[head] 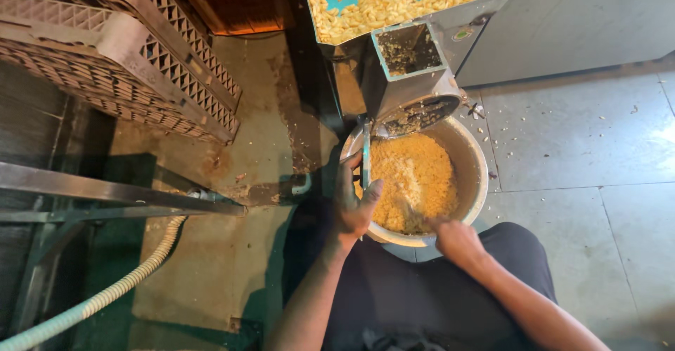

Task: The person sits on the floor and operates a food processing machine, feeding yellow cassava pieces from a metal tray into the machine's hopper. The person uses a fork to push the cassava into the hopper and occasionally uses their hands to clear the output chute into a large metal bowl.

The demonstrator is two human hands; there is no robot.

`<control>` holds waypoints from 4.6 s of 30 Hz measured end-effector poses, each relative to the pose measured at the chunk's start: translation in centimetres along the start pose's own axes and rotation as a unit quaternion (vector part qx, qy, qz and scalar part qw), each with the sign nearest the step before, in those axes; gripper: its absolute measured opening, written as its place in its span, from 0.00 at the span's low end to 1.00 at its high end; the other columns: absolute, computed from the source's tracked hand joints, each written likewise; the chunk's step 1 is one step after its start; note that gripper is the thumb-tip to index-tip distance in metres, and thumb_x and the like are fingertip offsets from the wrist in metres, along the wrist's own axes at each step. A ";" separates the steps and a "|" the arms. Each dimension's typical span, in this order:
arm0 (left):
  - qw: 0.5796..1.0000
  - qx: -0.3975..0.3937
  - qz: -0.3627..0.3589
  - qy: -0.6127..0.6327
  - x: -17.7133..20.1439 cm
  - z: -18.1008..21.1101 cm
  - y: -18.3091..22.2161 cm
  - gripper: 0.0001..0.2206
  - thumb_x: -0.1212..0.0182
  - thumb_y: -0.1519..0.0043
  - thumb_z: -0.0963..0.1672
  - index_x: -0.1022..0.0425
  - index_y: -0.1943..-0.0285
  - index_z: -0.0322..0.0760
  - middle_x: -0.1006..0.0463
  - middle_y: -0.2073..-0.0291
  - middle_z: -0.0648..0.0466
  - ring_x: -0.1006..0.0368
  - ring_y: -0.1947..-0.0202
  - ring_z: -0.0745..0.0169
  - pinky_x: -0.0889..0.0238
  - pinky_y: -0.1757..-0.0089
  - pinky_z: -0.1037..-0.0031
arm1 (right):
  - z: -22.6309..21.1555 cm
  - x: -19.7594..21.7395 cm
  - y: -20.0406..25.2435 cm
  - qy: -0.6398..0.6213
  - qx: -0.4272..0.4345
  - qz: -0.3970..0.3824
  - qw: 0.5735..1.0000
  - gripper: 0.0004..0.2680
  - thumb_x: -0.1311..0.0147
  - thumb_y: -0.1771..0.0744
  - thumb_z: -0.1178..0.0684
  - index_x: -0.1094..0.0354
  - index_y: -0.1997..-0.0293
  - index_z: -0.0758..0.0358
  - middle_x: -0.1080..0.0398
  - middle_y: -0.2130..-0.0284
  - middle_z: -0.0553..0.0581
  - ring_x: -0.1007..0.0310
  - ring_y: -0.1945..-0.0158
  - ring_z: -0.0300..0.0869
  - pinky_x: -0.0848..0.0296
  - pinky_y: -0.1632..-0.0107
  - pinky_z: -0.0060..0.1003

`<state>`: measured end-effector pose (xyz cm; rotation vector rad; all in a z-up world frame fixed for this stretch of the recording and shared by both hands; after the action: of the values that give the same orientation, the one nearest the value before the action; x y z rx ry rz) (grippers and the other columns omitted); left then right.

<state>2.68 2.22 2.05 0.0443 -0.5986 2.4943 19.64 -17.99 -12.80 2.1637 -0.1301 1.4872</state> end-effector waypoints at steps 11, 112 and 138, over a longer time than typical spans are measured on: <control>1.000 -0.004 0.001 0.001 0.2 -0.8 0.1 0.26 0.37 0.34 0.49 0.36 0.32 0.28 0.30 0.41 0.41 0.32 0.37 0.47 0.39 0.38 0.63 | 0.8 3.2 1.2 -0.053 -0.031 0.089 0.994 0.20 0.51 0.38 0.63 0.33 0.41 0.49 0.23 0.59 0.62 0.22 0.58 0.59 0.25 0.56 0.54; 0.747 -0.188 -0.171 -0.614 -18.1 -0.5 -9.3 0.50 0.31 0.48 0.58 0.54 0.18 0.43 0.60 0.19 0.50 0.70 0.19 0.51 0.79 0.29 0.51 | 6.2 10.1 -13.6 -0.548 -0.024 0.443 0.709 0.19 0.61 0.26 0.42 0.43 0.30 0.65 0.30 0.47 0.50 0.27 0.51 0.36 0.27 0.55 0.32; 0.894 -0.308 -0.064 -0.319 -12.7 6.1 -20.7 0.09 0.48 0.35 0.44 0.26 0.48 0.54 0.24 0.64 0.58 0.23 0.61 0.56 0.30 0.59 0.60 | -2.3 16.7 -3.2 -0.115 0.022 0.526 0.842 0.18 0.45 0.30 0.53 0.40 0.33 0.66 0.32 0.48 0.68 0.27 0.49 0.59 0.29 0.46 0.51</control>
<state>23.86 8.22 13.96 0.6524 -1.5710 2.0201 25.39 -10.83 1.66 2.3924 -1.5973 1.6889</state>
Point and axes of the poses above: each hand's wrist, its own y-axis away from the middle knuckle, its own x-axis out of the back of the hand, z = x × y, the point moved 4 cm from there along -y, towards the middle knuckle
